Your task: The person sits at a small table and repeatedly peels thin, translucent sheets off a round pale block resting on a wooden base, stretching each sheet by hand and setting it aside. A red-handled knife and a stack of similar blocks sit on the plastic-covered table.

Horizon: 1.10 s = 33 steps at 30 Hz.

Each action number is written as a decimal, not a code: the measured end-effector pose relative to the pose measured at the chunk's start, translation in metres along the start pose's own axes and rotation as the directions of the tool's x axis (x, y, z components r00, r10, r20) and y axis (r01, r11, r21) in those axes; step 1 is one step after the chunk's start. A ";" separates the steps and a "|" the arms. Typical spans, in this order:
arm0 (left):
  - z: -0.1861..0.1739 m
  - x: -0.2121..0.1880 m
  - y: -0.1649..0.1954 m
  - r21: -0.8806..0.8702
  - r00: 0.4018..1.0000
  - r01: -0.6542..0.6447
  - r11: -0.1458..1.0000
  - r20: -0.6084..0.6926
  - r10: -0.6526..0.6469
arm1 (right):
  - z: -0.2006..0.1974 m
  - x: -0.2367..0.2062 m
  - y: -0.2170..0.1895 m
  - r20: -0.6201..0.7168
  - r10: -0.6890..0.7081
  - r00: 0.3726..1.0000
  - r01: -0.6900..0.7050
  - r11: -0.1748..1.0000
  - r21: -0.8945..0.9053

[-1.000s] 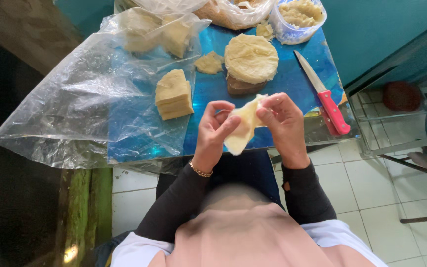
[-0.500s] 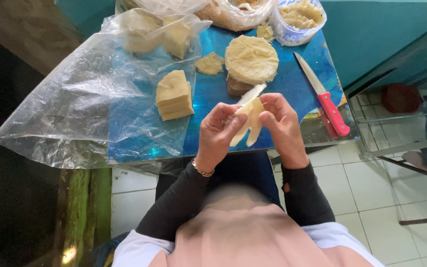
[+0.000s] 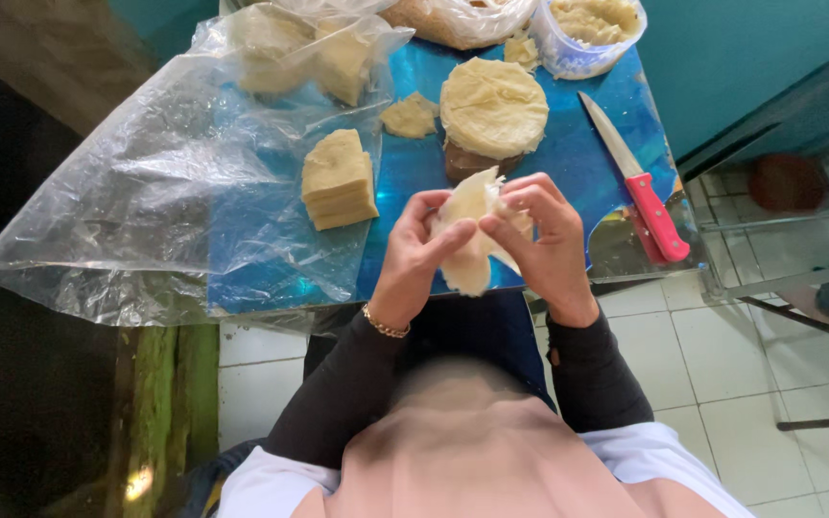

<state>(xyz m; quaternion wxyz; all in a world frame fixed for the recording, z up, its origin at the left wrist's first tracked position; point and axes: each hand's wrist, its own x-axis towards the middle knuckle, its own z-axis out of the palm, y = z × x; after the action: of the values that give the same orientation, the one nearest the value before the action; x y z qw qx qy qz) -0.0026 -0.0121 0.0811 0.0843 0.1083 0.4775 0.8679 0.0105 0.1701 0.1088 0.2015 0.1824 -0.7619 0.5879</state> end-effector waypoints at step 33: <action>0.011 -0.007 -0.013 -0.102 0.992 -0.129 0.986 0.000 0.130 | 0.002 0.000 0.004 -0.100 0.313 0.945 -0.289 0.936 0.202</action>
<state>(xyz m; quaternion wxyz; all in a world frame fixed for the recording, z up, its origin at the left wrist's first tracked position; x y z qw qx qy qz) 0.0076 0.0021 0.0757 0.0346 0.1376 0.4242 0.8944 0.0084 0.1691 0.1050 0.1406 0.0427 -0.7082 0.6905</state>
